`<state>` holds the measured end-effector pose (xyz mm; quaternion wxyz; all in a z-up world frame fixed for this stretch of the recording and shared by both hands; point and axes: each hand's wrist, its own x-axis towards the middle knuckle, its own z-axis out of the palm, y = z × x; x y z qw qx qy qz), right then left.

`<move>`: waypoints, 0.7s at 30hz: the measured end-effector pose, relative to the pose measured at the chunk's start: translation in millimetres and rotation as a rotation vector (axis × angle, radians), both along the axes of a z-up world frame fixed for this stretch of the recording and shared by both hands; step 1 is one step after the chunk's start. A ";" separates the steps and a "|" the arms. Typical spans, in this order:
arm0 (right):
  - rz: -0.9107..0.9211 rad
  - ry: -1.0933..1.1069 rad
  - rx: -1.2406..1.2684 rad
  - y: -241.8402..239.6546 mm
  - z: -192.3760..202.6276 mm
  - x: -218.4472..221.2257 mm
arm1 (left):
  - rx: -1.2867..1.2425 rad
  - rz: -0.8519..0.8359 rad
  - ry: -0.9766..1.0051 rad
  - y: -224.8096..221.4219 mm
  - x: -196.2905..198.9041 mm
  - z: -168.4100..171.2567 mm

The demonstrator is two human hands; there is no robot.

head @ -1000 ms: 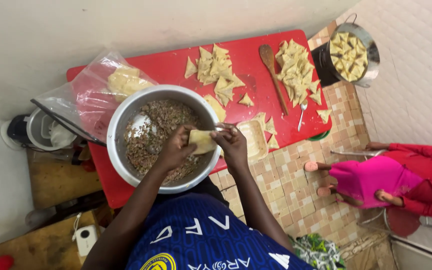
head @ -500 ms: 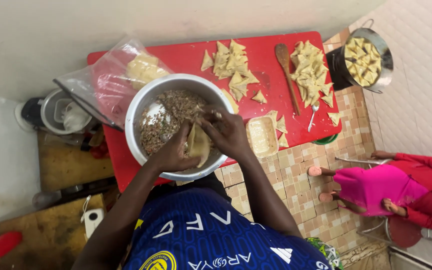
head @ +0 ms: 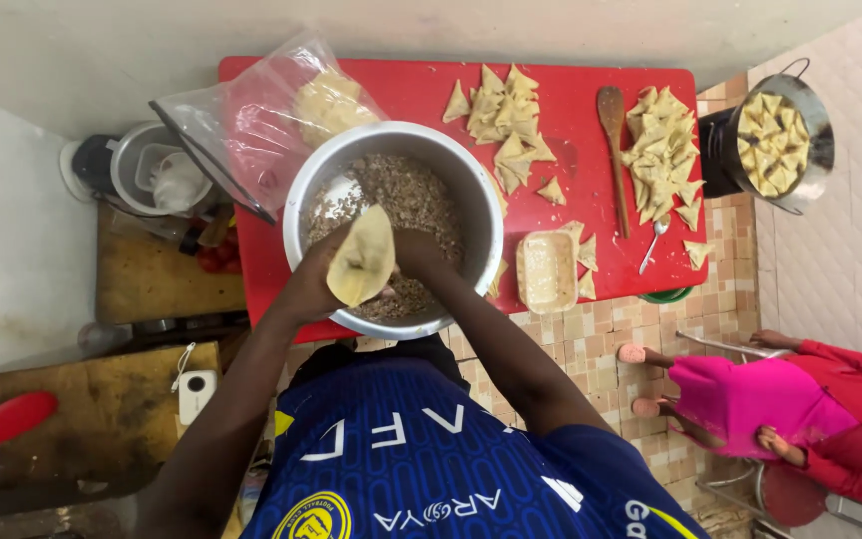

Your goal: Filling and folding dough sheets to make samosas

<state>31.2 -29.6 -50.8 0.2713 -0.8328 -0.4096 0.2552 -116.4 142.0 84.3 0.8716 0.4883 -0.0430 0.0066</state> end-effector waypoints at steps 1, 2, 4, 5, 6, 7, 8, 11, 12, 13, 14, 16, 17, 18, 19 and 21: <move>0.005 0.000 -0.002 -2.5 -22.2 1.4 | -0.002 0.005 0.000 5.8 0.7 -5.7; 0.130 -0.099 -0.295 -3.4 -44.4 2.8 | 0.015 0.047 0.010 12.7 0.9 -11.1; 0.258 -0.198 -0.591 -7.0 -62.8 0.8 | 0.030 0.093 0.023 27.9 -1.6 -26.8; 0.223 -0.118 -0.557 -9.9 -58.8 -2.7 | 0.076 0.124 0.013 35.9 -4.4 -37.1; 0.189 -0.046 -0.522 -10.6 -54.0 -1.9 | 0.124 0.158 -0.002 45.1 -4.7 -47.0; 0.195 -0.051 -0.523 -9.6 -43.1 0.9 | 0.123 0.165 -0.005 43.9 -1.6 -37.1; 0.166 0.021 -0.537 -9.1 -32.4 2.1 | 0.135 0.205 0.016 42.5 0.7 -27.2; 0.085 0.181 -0.509 -16.3 -43.5 10.7 | 0.165 0.268 0.050 45.2 1.8 -27.5; 0.030 0.277 -0.465 -19.3 -54.7 13.6 | 0.185 0.286 0.069 47.8 0.8 -32.3; 0.035 0.274 -0.465 -21.6 -40.9 13.0 | 0.185 0.292 0.067 51.2 -0.4 -33.3; -0.133 0.335 -0.379 -24.2 -27.2 13.9 | 0.221 0.296 0.068 53.9 -0.9 -34.8; -0.298 0.395 -0.292 -25.3 -12.4 15.4 | 0.257 0.303 0.071 55.3 2.4 -31.2; -0.306 0.240 -0.391 -23.9 -11.1 16.0 | 0.238 0.322 0.066 53.8 6.3 -26.0; -0.319 0.089 -0.491 -26.5 -9.6 12.0 | 0.216 0.333 0.064 50.0 8.1 -20.7; -0.323 0.096 -0.496 -33.7 -36.5 0.9 | 0.213 0.327 0.071 52.8 4.1 -29.1; -0.103 0.309 -0.462 -40.2 -88.5 -4.8 | 0.313 0.346 0.066 64.0 7.7 -44.8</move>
